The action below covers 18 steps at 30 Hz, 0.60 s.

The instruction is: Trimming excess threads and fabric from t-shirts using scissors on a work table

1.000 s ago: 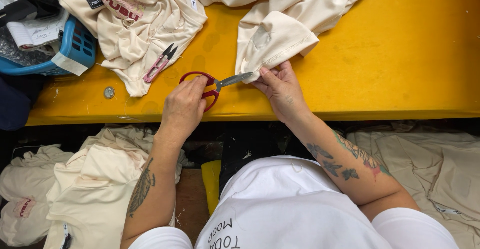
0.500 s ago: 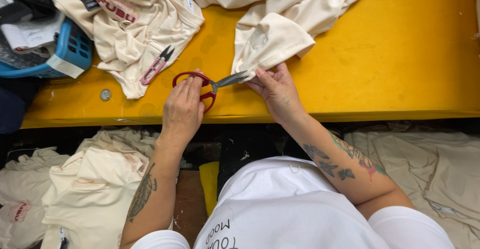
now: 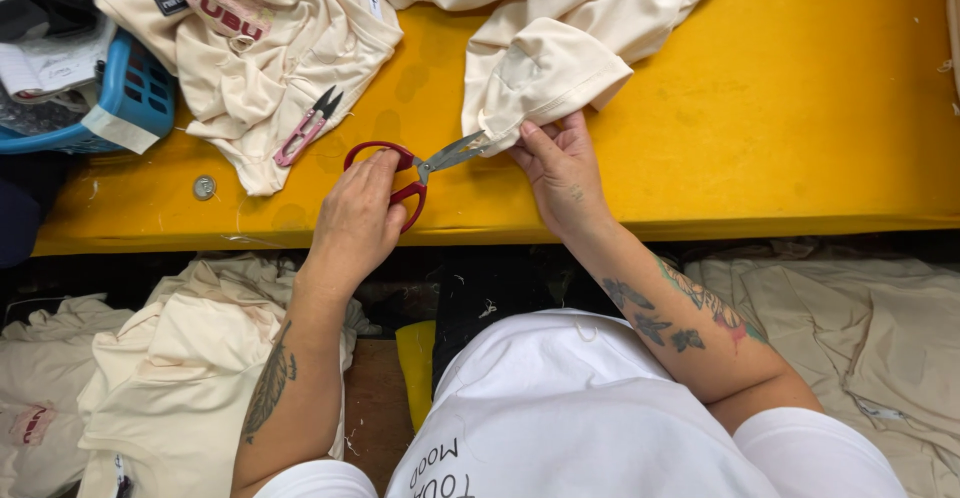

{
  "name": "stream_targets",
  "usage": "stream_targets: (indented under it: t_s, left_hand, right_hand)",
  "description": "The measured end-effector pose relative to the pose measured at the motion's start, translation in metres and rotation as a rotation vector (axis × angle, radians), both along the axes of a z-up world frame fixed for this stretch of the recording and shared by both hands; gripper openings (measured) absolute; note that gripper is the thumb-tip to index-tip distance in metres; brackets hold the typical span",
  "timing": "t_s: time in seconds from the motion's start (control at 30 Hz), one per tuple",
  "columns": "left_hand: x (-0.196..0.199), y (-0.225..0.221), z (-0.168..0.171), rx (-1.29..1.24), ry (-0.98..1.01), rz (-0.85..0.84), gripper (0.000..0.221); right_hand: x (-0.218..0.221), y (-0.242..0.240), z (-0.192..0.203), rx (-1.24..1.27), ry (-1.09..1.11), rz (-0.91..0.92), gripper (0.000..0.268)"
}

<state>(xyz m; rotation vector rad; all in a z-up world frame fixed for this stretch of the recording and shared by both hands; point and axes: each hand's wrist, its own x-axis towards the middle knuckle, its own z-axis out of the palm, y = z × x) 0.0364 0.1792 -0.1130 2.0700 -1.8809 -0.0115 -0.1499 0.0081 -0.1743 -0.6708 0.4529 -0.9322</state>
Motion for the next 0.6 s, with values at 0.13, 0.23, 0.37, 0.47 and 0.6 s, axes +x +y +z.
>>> stream_targets:
  t_s: [0.13, 0.23, 0.37, 0.47, 0.6]
  left_hand:
    - [0.003, -0.007, -0.001, 0.024, -0.034, -0.016, 0.059]
    - [-0.001, -0.007, 0.006, 0.076, -0.060, -0.001, 0.059]
    - [-0.003, -0.005, 0.007, 0.105, -0.052, 0.003, 0.058]
    - [-0.004, -0.005, 0.010, 0.114, -0.018, 0.008, 0.057]
    - [-0.006, -0.004, 0.012, 0.125, -0.027, 0.009, 0.057]
  right_hand:
    - [-0.001, -0.004, 0.008, -0.009, -0.013, 0.009, 0.050]
    - [0.000, -0.008, -0.006, -0.013, -0.009, 0.021, 0.058]
    - [-0.001, -0.002, 0.004, -0.022, 0.024, 0.042, 0.062]
    - [0.000, -0.004, 0.002, -0.004, 0.033, 0.052, 0.063]
    - [0.000, -0.004, 0.004, 0.004, 0.033, 0.046, 0.063]
